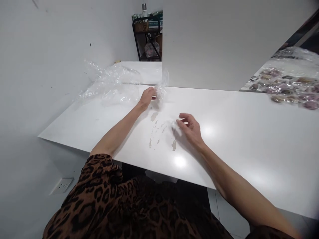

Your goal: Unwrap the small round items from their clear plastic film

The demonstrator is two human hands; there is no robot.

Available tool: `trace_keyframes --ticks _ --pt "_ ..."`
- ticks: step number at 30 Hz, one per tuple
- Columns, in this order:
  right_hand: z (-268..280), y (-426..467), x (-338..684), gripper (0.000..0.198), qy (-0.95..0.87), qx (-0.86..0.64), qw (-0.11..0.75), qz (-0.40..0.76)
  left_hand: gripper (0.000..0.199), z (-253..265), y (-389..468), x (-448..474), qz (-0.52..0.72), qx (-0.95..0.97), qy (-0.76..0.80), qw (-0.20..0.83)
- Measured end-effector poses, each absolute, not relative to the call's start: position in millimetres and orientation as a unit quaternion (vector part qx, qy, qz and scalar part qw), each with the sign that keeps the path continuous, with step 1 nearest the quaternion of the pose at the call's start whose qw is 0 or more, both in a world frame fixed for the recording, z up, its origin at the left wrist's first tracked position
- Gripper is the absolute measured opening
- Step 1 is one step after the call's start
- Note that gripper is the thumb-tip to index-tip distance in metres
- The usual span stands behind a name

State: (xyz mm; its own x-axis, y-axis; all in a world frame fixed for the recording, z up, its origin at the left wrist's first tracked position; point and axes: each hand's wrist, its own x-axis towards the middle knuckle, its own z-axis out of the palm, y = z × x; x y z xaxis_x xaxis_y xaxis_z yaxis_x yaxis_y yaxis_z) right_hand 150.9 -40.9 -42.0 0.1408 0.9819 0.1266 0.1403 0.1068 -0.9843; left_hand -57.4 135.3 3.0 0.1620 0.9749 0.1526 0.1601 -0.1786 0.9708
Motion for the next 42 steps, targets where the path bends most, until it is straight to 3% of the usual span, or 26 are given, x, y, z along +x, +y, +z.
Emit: trace_keyframes --ticks 3,6,10,14,19,21,24,25,29,33,42 --pt "-41.5 -29.6 160.6 0.073 -0.476 -0.542 0.565 0.400 0.024 10.0 84.8 -58.7 0.437 0.540 0.395 0.601" --pt "-35.3 -25.8 164.2 0.083 -0.451 -0.516 0.552 0.474 0.029 10.2 43.8 -56.8 0.424 0.492 0.378 0.660" --pt "-26.4 -28.8 161.6 0.060 -0.433 -0.475 0.521 0.562 0.035 1.7 16.1 -58.8 0.406 0.448 0.399 0.690" --pt "-26.4 -30.3 161.7 0.044 -0.455 -0.479 0.538 0.523 0.061 -8.3 8.5 -74.0 0.398 0.481 0.433 0.650" --pt "-26.3 -32.1 166.9 0.035 -0.525 -0.449 0.525 0.498 0.090 -16.4 6.1 -84.0 0.347 0.666 0.462 0.472" --pt "-22.1 -34.8 169.9 0.033 -0.552 -0.421 0.512 0.506 0.076 -18.6 7.2 -80.5 0.322 0.669 0.477 0.471" --pt "-14.9 -37.9 176.3 0.032 -0.577 -0.403 0.485 0.519 0.029 -18.4 8.0 -74.9 0.332 0.635 0.482 0.504" --pt "-13.4 -38.0 178.9 0.032 -0.579 -0.401 0.481 0.521 0.022 -17.2 7.2 -74.1 0.349 0.631 0.479 0.501" --pt "-14.6 -33.4 189.0 0.031 -0.554 -0.404 0.510 0.520 0.027 -9.5 -2.7 -74.8 0.405 0.667 0.447 0.438" --pt "-17.7 -30.4 193.2 0.035 -0.537 -0.414 0.516 0.523 0.043 -6.9 -15.6 -67.0 0.348 0.765 0.406 0.359" --pt "-15.7 -28.5 196.0 0.076 -0.468 -0.463 0.467 0.591 0.015 -17.1 -70.1 -34.4 0.284 0.899 0.331 0.022"
